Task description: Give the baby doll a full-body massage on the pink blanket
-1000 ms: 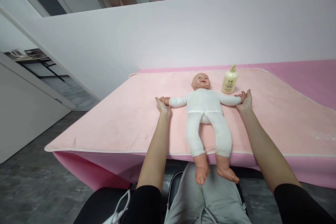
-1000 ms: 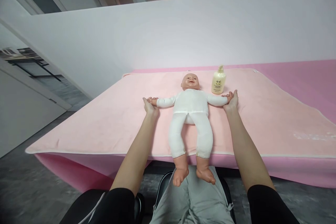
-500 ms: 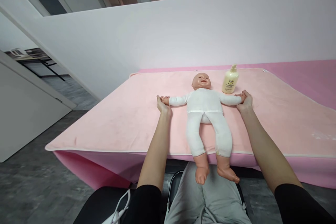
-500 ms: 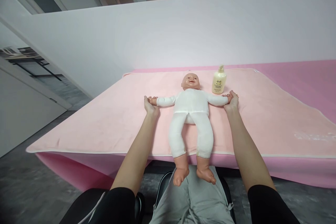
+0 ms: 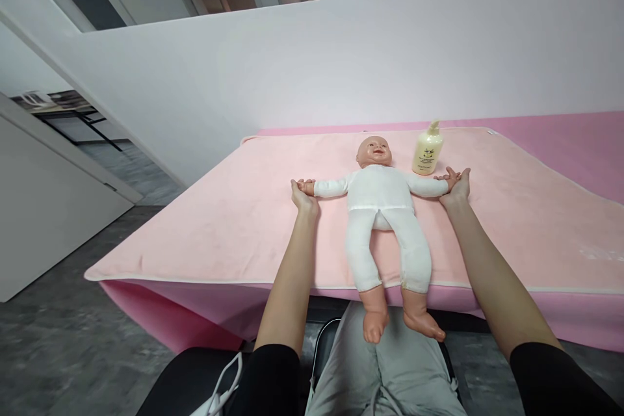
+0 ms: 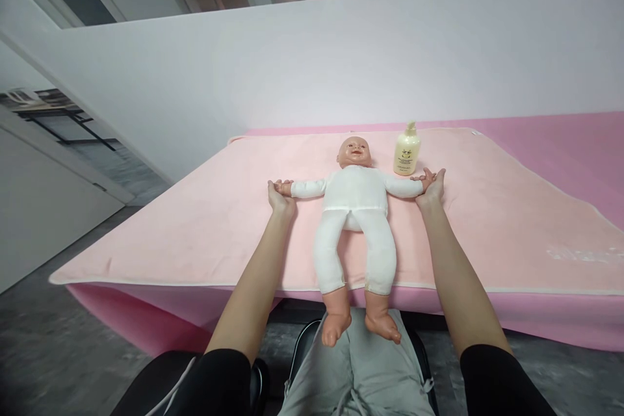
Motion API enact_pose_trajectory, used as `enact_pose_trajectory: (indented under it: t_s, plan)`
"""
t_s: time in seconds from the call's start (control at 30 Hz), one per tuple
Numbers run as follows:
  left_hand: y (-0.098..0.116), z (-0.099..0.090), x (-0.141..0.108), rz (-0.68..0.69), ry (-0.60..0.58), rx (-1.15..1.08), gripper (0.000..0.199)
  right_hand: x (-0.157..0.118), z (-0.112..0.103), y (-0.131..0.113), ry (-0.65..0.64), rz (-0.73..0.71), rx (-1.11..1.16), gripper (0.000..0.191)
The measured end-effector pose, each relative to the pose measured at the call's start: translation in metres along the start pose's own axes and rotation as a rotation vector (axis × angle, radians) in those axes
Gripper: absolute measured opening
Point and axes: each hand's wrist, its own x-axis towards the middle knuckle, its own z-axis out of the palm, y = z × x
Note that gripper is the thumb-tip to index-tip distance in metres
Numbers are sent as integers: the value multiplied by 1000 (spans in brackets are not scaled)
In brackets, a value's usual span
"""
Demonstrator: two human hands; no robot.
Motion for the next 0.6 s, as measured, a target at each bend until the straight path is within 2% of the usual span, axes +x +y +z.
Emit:
enact_pose_trajectory:
  t_s: [0.3, 0.6]
  plan:
    - [1, 3, -6, 32, 3, 39, 19, -1, 0, -1, 14, -6, 11, 45]
    - [0, 6, -8, 45, 37, 124, 34, -3, 1, 0, 52, -5, 20, 44]
